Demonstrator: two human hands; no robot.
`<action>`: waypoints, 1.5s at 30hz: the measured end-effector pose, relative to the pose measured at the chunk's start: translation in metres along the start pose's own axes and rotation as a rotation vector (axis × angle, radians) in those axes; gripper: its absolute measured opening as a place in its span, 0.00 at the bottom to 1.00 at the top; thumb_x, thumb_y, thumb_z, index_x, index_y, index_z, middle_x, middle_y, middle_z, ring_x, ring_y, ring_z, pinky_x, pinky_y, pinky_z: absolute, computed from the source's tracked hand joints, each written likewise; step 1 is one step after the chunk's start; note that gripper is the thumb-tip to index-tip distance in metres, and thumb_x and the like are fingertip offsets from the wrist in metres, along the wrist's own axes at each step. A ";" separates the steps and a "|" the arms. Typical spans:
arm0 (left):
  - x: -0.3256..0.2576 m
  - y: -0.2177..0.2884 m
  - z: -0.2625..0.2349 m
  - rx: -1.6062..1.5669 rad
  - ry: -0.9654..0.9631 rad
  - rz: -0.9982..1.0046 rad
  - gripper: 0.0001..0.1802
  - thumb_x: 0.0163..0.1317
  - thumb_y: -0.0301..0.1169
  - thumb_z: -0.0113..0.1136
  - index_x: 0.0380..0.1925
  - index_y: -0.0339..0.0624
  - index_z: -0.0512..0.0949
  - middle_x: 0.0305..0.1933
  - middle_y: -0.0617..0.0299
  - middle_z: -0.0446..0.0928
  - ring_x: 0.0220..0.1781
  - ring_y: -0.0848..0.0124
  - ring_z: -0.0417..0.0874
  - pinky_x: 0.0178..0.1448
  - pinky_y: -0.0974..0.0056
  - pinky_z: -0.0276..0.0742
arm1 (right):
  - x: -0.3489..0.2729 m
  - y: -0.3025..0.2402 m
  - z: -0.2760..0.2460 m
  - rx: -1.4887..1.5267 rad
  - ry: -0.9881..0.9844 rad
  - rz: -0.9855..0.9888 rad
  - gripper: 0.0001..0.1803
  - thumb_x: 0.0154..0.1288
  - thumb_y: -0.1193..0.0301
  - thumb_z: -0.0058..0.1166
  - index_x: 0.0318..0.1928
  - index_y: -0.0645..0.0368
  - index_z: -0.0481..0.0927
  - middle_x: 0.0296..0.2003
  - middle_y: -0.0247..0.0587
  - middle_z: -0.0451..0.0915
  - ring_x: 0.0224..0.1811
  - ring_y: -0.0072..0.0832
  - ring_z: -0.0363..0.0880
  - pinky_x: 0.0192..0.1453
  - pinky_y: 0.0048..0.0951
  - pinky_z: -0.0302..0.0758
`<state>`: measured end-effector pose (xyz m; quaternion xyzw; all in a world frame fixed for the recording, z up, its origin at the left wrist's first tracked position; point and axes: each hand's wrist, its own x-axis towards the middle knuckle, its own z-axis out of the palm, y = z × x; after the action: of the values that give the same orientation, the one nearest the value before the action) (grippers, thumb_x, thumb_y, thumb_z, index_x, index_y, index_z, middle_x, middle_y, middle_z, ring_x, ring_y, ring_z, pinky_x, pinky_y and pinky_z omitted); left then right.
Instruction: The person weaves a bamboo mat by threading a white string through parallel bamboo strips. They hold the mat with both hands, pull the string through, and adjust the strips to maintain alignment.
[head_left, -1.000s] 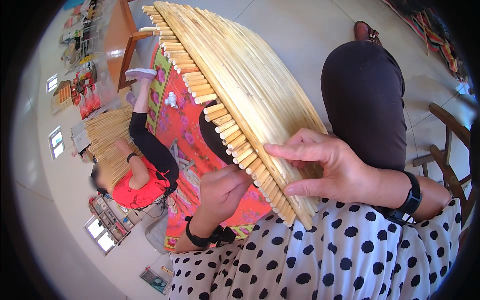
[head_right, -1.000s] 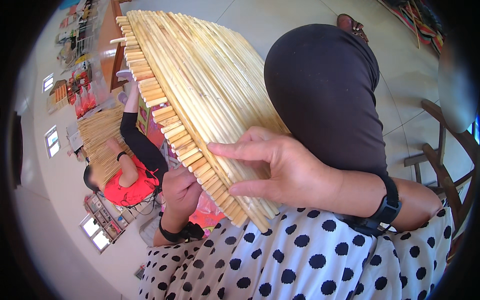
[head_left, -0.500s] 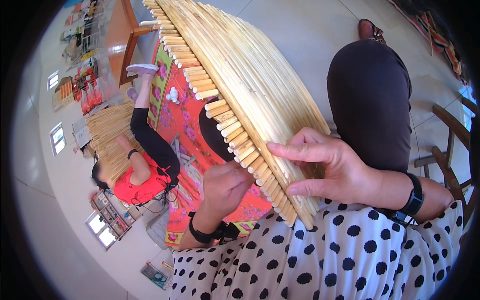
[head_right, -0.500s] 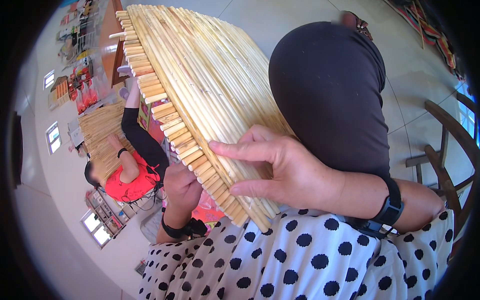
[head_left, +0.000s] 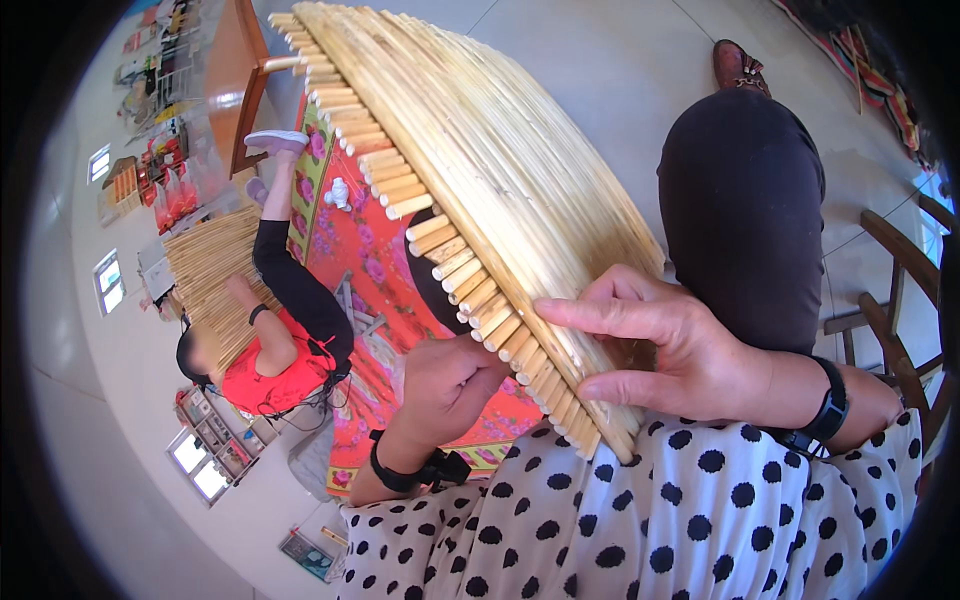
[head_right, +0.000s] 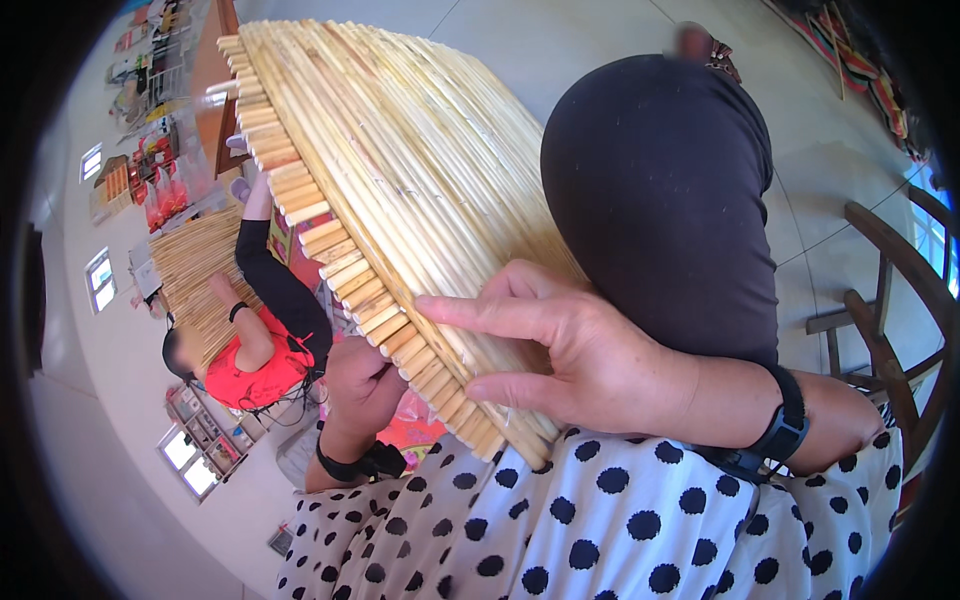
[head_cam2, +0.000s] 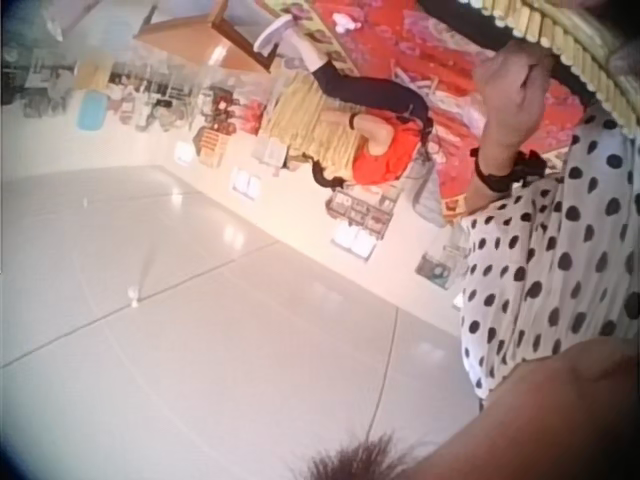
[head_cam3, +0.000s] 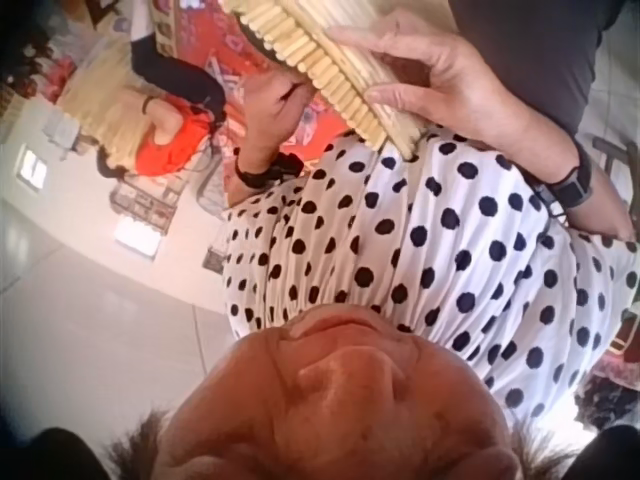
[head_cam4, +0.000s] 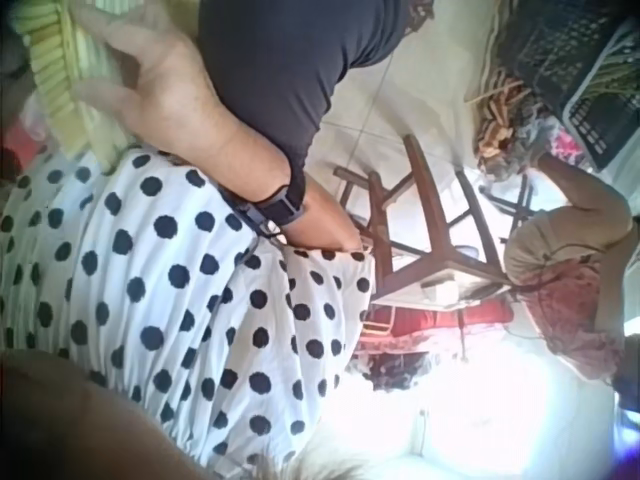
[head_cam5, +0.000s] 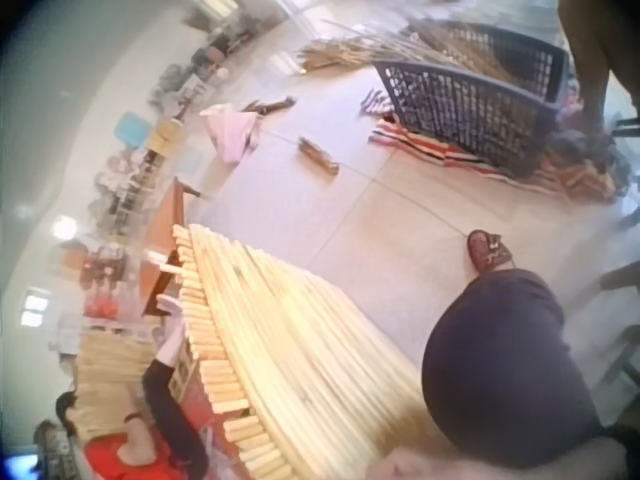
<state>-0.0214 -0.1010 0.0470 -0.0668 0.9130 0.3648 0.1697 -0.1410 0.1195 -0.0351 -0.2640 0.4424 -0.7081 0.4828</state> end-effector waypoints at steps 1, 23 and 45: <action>-0.002 -0.002 0.003 0.002 0.017 0.015 0.03 0.55 0.18 0.63 0.30 0.36 0.80 0.25 0.56 0.80 0.24 0.61 0.83 0.28 0.63 0.75 | 0.000 0.000 0.000 0.000 -0.008 0.005 0.37 0.60 0.78 0.66 0.69 0.46 0.71 0.39 0.33 0.69 0.41 0.23 0.68 0.47 0.22 0.68; 0.014 0.006 0.011 0.124 0.139 0.182 0.17 0.49 0.14 0.60 0.42 0.34 0.83 0.36 0.52 0.84 0.32 0.57 0.86 0.34 0.63 0.80 | 0.002 0.008 0.002 0.083 0.005 0.062 0.37 0.57 0.74 0.70 0.68 0.47 0.72 0.42 0.31 0.70 0.44 0.21 0.68 0.49 0.20 0.67; 0.026 0.009 0.006 0.005 0.045 0.180 0.11 0.55 0.20 0.64 0.40 0.37 0.79 0.30 0.52 0.81 0.30 0.54 0.84 0.31 0.60 0.78 | -0.012 -0.035 0.008 -0.240 0.138 0.312 0.28 0.63 0.76 0.63 0.63 0.65 0.73 0.42 0.38 0.74 0.44 0.24 0.77 0.50 0.24 0.78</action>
<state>-0.0462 -0.0903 0.0401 0.0075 0.9199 0.3747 0.1158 -0.1456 0.1325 0.0000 -0.1989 0.5912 -0.5831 0.5204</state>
